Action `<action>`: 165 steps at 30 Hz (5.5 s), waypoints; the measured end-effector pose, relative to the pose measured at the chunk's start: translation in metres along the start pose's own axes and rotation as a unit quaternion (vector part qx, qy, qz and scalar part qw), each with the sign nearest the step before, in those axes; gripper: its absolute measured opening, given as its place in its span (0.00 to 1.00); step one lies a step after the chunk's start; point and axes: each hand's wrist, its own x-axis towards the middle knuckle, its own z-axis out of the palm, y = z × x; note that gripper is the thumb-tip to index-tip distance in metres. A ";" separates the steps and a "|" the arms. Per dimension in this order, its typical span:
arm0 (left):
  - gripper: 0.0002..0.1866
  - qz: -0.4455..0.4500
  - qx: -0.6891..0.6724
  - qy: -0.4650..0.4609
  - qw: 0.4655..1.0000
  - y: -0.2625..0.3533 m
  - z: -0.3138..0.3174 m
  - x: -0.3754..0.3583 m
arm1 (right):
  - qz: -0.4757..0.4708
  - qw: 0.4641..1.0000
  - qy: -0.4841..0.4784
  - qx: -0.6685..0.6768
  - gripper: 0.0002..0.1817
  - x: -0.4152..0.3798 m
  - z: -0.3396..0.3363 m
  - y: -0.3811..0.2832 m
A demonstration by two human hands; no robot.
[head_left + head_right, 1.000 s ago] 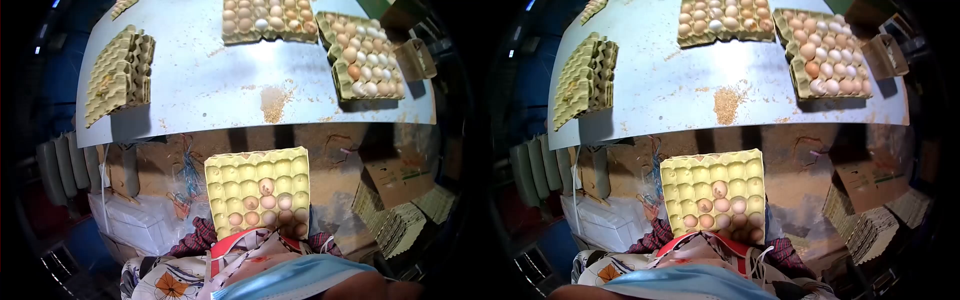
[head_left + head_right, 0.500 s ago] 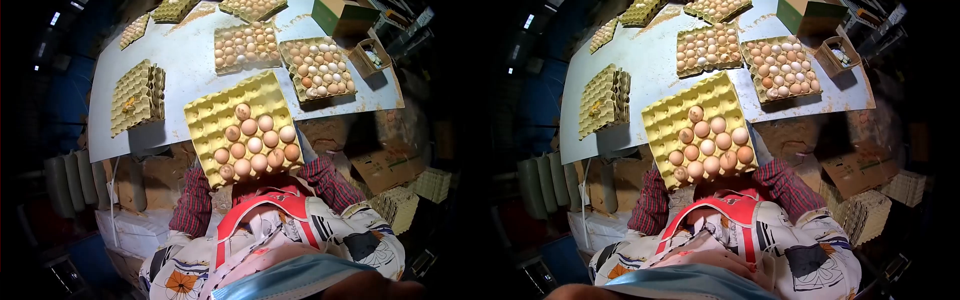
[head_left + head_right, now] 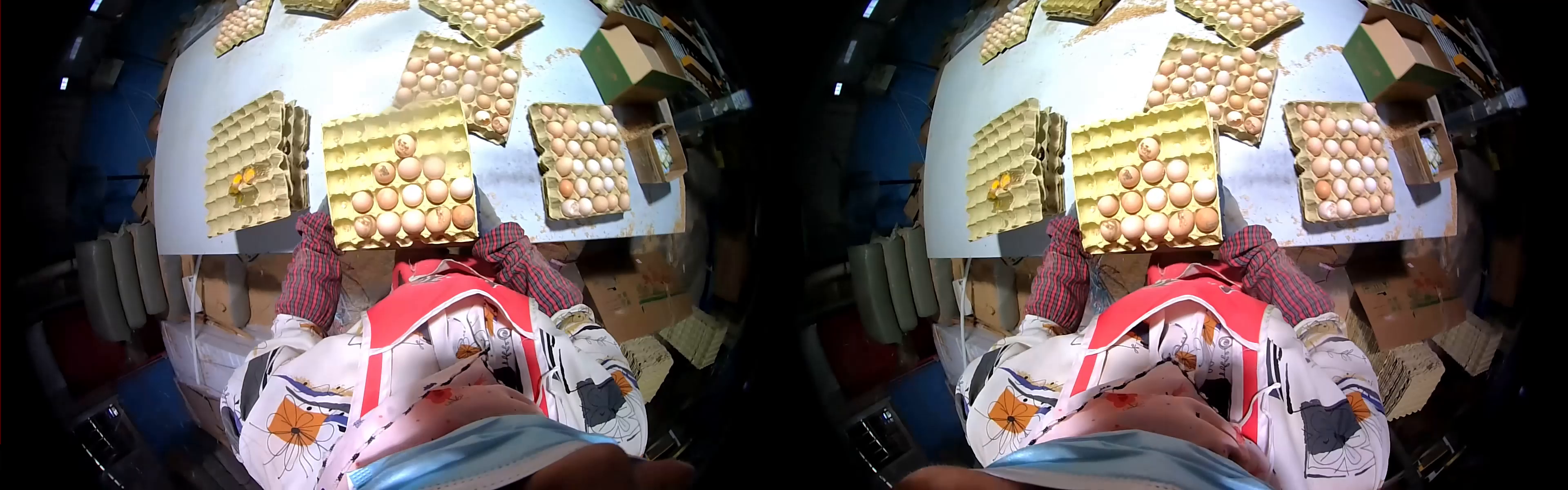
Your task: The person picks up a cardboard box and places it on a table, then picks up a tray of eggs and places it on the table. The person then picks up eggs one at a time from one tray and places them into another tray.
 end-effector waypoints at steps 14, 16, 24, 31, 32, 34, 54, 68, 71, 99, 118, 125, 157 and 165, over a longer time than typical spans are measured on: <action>0.24 0.011 -0.144 -0.023 0.989 0.012 -0.039 -0.013 | -0.117 0.839 0.179 -0.500 0.28 0.074 -0.009 -0.042; 0.24 0.035 -0.141 0.058 0.988 -0.006 -0.049 -0.037 | -0.204 0.757 0.127 -0.608 0.29 0.047 0.000 -0.039; 0.26 0.229 0.341 0.332 0.849 -0.042 -0.001 -0.112 | -0.206 0.719 0.141 -0.649 0.31 0.032 -0.026 -0.066; 0.30 0.354 0.629 0.141 0.678 -0.003 0.068 -0.090 | -0.274 0.612 0.019 -0.741 0.31 0.035 0.015 -0.066; 0.31 0.340 0.644 0.117 0.676 -0.002 0.074 -0.084 | -0.271 0.621 0.014 -0.735 0.31 0.034 0.017 -0.063; 0.33 0.302 0.673 0.103 0.667 -0.001 0.080 -0.074 | -0.252 0.644 0.049 -0.720 0.31 0.035 0.008 -0.061; 0.33 0.333 0.651 0.039 0.681 0.017 0.099 -0.058 | -0.148 0.282 0.212 -0.924 0.19 0.202 -0.018 -0.144; 0.26 0.339 0.579 -0.190 0.717 0.022 0.215 0.086 | -0.242 0.408 0.307 -0.825 0.26 0.187 -0.047 -0.225; 0.29 0.304 0.684 -0.222 0.625 0.002 0.221 0.126 | -0.175 0.382 0.323 -0.848 0.24 0.199 -0.043 -0.229; 0.37 -0.025 0.551 -0.295 0.780 -0.086 0.312 0.110 | -0.483 0.491 0.427 -0.586 0.21 -0.070 -0.196 -0.366; 0.34 -0.202 -0.015 -0.194 0.960 -0.161 0.367 0.071 | -0.096 0.982 0.153 -0.055 0.32 -0.159 -0.178 -0.301; 0.29 -0.105 0.132 -0.127 0.977 -0.157 0.338 0.080 | -0.055 0.984 0.162 -0.043 0.33 -0.150 -0.146 -0.279; 0.25 0.180 -0.001 0.211 0.961 0.037 0.064 -0.123 | 0.015 0.993 -0.042 -0.107 0.30 0.323 0.144 -0.165; 0.24 0.179 -0.065 0.268 0.945 -0.013 -0.002 -0.155 | 0.008 0.935 -0.108 -0.338 0.37 0.456 0.081 -0.135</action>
